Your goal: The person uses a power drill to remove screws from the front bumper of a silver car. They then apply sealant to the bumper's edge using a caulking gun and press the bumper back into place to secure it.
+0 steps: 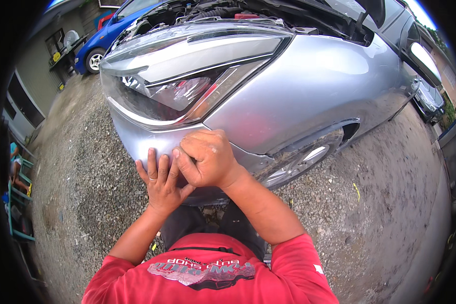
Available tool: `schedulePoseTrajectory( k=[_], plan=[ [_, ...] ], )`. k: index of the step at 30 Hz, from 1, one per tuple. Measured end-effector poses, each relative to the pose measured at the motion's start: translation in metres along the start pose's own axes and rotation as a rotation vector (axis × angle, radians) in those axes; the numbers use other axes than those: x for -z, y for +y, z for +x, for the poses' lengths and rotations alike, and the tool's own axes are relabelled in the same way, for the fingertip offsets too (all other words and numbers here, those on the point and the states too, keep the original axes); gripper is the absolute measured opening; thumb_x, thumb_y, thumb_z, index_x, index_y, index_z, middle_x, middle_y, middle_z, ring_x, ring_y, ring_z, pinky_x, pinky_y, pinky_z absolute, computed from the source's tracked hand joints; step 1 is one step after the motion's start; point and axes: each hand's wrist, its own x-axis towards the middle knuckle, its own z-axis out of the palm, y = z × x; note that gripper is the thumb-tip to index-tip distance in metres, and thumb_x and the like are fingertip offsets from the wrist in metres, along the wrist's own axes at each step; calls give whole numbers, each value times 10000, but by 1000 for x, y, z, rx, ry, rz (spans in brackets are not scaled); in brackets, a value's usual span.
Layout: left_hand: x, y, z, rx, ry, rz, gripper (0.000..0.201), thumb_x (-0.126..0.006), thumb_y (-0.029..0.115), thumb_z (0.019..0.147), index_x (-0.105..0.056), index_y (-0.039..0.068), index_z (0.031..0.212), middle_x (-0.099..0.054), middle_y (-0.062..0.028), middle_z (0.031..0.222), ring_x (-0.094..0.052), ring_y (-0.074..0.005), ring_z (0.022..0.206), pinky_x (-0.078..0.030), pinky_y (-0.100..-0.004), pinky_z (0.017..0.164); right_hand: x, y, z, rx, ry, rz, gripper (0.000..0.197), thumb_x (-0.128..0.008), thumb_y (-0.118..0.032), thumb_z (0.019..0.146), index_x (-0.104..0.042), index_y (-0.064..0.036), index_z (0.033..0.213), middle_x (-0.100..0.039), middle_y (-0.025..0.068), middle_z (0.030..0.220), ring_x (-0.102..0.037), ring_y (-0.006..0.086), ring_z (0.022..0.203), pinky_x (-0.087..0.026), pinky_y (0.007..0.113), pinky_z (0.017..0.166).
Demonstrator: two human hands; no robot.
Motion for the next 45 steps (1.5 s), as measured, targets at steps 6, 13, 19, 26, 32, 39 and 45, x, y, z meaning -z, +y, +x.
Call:
schedulePoseTrajectory(
  k=[6,13,19,26,32,39,45],
  plan=[
    [-13,5,1,5,33,85,777,-671,692,929,-524,221,1528,-493,-118,1408,-328,-467,1560,-19,-736,1259,0,-75,8,119,-43,170,238,-744,-108,806,-562,-76,656,-540,71,653,-548,282,530,-436,383,493],
    [-15,5,5,14,39,91,833,-663,702,941,-447,204,1573,-455,-125,1459,-302,-487,1574,-38,-771,1237,4,-29,8,80,7,371,240,-715,-85,830,-552,-86,655,-542,83,661,-512,282,506,-382,392,461],
    [-14,3,-3,52,34,30,646,-659,510,992,-493,183,1525,-428,-137,1560,-281,-503,1590,-79,-771,1242,12,-38,24,-14,-50,204,278,-679,-116,904,-564,-46,661,-547,116,623,-564,330,535,-430,431,505],
    [13,7,15,32,-26,-22,867,-803,402,887,-403,98,1594,-390,-223,1660,-283,-511,1585,-135,-694,1269,8,7,19,-135,-45,389,295,-686,-184,926,-586,-50,684,-598,156,650,-631,399,617,-502,469,579],
    [42,-18,84,397,-9,-214,1227,-897,302,803,-123,-44,1689,-211,-328,1712,-202,-516,1609,-195,-591,1302,5,9,14,-54,41,386,330,-696,-178,913,-533,-47,658,-537,136,621,-577,376,576,-485,471,568],
    [17,1,130,573,-20,-348,1681,-1064,351,604,182,-59,1655,-118,-403,1703,-248,-474,1594,-255,-470,1300,6,0,-35,-9,208,152,225,-762,-114,821,-562,-52,738,-546,95,730,-592,306,655,-482,422,582],
    [33,14,139,671,-4,-579,1664,-1078,314,611,159,-80,1653,-186,-325,1694,-308,-371,1555,-281,-426,1278,38,-27,-74,-315,-86,-185,703,-778,-120,799,-597,120,1434,-512,69,827,-542,230,728,-476,388,630]
  ],
)
